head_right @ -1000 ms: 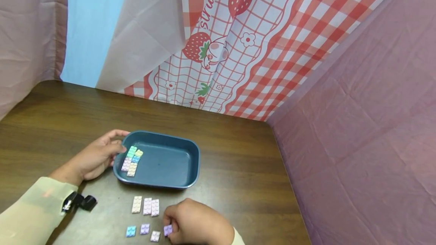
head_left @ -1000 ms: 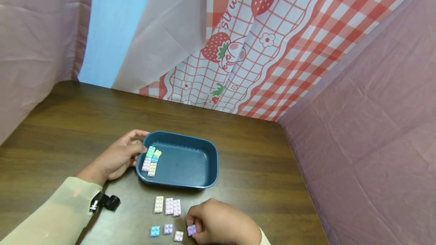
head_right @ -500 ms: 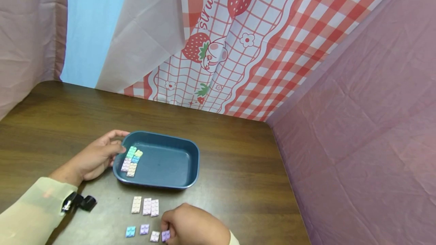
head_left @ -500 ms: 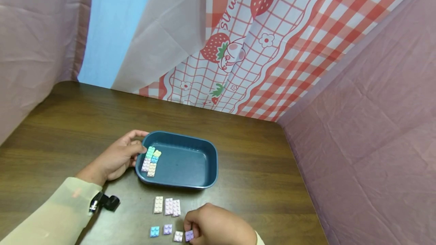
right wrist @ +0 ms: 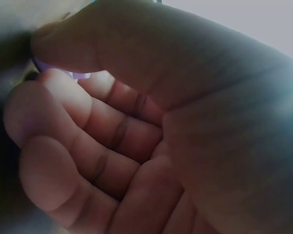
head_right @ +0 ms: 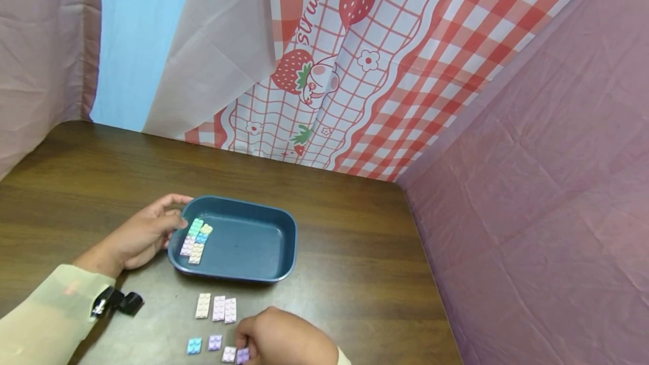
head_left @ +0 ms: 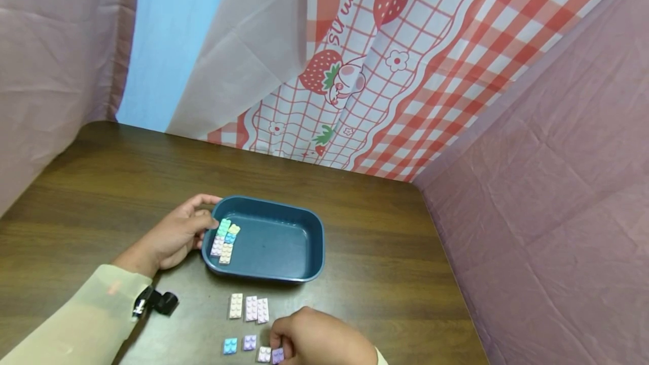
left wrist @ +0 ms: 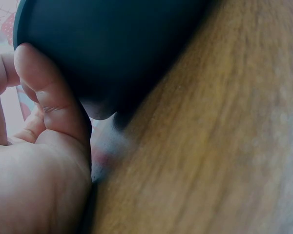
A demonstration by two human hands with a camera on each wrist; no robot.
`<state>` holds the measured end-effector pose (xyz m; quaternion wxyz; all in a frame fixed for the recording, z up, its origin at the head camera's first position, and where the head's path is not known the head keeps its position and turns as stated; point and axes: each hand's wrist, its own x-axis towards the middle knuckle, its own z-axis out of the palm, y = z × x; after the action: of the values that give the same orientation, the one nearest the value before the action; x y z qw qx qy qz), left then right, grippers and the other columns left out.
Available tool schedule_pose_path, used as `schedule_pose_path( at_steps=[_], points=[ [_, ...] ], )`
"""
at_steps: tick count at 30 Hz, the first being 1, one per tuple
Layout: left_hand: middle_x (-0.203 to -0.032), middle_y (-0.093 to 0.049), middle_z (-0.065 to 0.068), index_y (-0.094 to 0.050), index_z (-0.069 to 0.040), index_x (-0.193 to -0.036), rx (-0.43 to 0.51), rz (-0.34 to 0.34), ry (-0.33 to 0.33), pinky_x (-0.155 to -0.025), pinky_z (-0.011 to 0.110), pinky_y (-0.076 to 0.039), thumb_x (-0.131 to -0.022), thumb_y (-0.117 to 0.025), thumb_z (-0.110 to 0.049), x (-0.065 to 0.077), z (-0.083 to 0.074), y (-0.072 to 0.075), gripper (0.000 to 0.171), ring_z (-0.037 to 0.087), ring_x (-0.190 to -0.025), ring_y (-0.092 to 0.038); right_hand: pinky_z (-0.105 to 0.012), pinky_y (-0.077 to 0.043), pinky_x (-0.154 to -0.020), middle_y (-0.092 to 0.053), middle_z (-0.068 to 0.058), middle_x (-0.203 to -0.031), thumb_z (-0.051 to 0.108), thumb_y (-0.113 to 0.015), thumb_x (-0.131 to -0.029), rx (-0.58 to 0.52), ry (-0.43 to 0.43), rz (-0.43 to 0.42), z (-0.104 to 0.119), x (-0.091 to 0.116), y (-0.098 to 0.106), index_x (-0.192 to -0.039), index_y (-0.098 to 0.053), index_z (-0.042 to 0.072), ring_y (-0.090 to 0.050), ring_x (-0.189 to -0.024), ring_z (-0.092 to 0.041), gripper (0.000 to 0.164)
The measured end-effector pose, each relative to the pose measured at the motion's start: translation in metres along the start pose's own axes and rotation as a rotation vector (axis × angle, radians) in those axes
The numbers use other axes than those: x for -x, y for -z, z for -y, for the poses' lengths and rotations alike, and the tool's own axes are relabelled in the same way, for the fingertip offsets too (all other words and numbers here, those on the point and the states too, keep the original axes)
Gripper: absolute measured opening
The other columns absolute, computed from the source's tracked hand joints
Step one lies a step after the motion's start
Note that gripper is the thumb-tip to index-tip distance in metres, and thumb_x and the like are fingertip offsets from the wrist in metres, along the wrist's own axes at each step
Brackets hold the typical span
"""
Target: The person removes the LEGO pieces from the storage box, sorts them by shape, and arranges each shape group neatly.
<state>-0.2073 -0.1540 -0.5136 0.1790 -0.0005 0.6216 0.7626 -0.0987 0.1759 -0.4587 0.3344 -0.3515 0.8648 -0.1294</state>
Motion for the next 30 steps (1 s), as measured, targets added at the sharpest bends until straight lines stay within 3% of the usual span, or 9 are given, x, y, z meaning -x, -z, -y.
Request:
schedule_pose_path(
  at_steps=[30],
  points=[
    [-0.109, -0.061, 0.015, -0.038, -0.013, -0.15, 0.003, 0.006, -0.001, -0.059, 0.027, -0.054, -0.096, -0.062, -0.007, 0.0009, -0.0002, 0.0003, 0.06, 0.016, -0.078, -0.057, -0.014, -0.045, -0.055, -0.052, 0.022, -0.069, 0.02, -0.085, -0.086, 0.0, -0.003, -0.031, 0.0006, -0.001, -0.003, -0.094, -0.065, 0.031, -0.049, -0.061, 0.007, 0.024]
  ],
)
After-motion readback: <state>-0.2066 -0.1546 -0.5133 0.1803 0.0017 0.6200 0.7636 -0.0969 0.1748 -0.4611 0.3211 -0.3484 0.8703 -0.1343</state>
